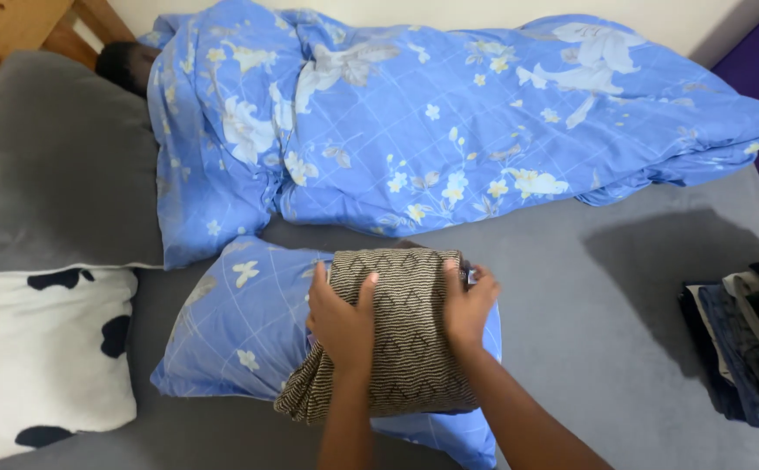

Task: Folding a sweater on a bed.

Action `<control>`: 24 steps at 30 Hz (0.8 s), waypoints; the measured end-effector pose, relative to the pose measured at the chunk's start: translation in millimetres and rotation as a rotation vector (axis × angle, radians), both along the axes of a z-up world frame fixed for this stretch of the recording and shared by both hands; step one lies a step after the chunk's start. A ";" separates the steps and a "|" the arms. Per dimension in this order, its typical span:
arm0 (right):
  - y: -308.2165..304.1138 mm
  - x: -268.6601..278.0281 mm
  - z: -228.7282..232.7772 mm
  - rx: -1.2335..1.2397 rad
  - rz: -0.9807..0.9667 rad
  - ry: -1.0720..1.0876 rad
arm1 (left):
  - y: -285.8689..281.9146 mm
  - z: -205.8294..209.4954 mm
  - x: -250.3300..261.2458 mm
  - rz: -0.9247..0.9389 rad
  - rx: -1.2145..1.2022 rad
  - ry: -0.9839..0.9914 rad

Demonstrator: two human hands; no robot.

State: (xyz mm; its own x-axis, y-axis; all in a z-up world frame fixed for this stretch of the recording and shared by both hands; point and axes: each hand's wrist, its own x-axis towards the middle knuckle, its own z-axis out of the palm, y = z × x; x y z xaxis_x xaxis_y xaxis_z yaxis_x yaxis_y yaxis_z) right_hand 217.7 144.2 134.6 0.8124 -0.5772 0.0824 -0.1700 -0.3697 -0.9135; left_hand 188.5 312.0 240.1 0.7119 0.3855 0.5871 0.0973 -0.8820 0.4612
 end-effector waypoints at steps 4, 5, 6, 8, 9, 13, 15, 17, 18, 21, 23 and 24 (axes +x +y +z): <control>-23.8 37.4 18.2 0.619 -0.013 0.369 | 21.3 -26.1 22.9 0.003 -0.518 0.351; -26.8 43.8 17.0 0.682 0.108 0.374 | 24.9 -32.5 27.8 -0.138 -0.572 0.297; -29.1 50.0 15.6 0.743 0.232 0.378 | 29.3 -38.9 32.2 -0.278 -0.622 0.241; -26.2 48.1 48.2 0.728 0.318 0.401 | 37.6 -50.5 34.4 -0.437 -0.842 0.143; -25.9 47.7 64.6 0.712 0.407 0.424 | 40.6 -56.5 36.0 -0.595 -1.061 0.038; -18.7 37.9 46.7 0.674 0.547 0.306 | 46.6 -56.7 27.9 -0.633 -1.350 -0.022; -10.6 29.5 54.0 0.349 0.258 0.265 | 50.3 -68.9 30.3 -0.494 -1.093 0.272; -13.6 35.1 39.1 0.393 0.181 0.309 | 52.7 -68.1 38.1 -0.565 -0.646 0.103; -16.6 35.3 31.1 0.431 0.113 0.363 | 52.3 -69.0 38.5 -0.612 -0.208 -0.059; -31.4 46.8 25.6 0.895 0.308 0.533 | 53.4 -64.5 34.4 -0.764 -1.397 0.268; -38.6 44.3 44.3 0.896 0.412 0.516 | 55.4 -66.6 39.7 -0.803 -1.525 0.249; -42.1 42.1 53.4 0.897 0.519 0.506 | 56.3 -67.9 40.7 -0.832 -1.653 0.230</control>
State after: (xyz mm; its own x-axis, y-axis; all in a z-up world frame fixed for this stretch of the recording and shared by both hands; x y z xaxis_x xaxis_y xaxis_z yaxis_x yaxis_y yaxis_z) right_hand 259.8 102.1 188.0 0.7921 0.1501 -0.5916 -0.6095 0.2458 -0.7537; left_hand 229.2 368.2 172.1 0.9941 -0.0520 -0.0948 0.1078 0.5419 0.8335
